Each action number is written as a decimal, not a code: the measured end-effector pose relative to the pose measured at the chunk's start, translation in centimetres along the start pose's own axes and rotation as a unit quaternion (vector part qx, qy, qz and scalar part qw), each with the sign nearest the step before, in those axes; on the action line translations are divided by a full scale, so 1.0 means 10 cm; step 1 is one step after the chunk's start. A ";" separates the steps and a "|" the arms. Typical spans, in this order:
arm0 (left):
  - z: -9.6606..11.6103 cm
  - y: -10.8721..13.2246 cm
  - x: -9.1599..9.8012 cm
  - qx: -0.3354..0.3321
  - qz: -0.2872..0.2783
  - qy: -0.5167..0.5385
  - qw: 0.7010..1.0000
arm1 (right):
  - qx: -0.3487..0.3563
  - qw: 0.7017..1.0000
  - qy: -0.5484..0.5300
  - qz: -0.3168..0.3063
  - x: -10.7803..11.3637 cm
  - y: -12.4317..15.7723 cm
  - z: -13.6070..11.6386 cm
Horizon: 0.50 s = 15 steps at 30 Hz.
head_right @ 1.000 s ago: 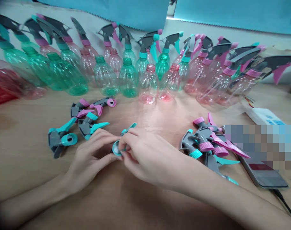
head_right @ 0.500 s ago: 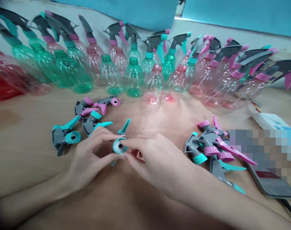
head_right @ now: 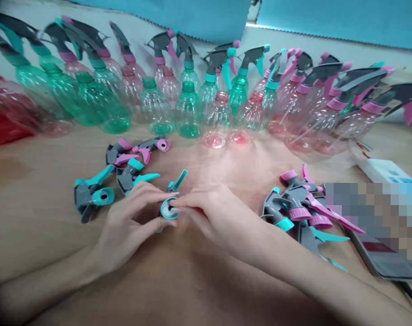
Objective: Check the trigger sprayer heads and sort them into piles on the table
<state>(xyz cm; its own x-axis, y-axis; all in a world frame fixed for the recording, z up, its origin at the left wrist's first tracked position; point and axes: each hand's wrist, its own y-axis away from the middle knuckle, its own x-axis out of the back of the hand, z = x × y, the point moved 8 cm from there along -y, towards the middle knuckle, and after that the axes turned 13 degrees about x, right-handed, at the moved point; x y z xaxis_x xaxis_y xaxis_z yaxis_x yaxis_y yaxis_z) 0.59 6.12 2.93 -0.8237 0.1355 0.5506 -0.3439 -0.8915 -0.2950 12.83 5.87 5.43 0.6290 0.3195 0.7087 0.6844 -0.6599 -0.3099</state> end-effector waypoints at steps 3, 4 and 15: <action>-0.01 -0.02 0.00 -0.003 -0.001 -0.005 1.000 | 0.003 1.000 -0.010 0.006 0.00 0.01 0.01; 0.00 -0.02 -0.01 -0.007 -0.002 -0.006 1.000 | -0.001 1.000 -0.010 0.011 0.00 0.01 0.02; -0.04 -0.06 -0.02 0.046 -0.020 0.008 0.999 | -0.048 0.998 0.013 0.030 -0.01 0.03 0.05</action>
<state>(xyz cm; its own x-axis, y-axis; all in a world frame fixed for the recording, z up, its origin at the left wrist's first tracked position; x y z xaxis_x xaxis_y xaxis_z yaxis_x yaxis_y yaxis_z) 0.74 6.77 2.73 -0.8177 0.1777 0.5476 -0.3337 -0.9213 -0.1994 13.13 6.01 4.96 0.6573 0.2593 0.7076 0.6059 -0.7402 -0.2916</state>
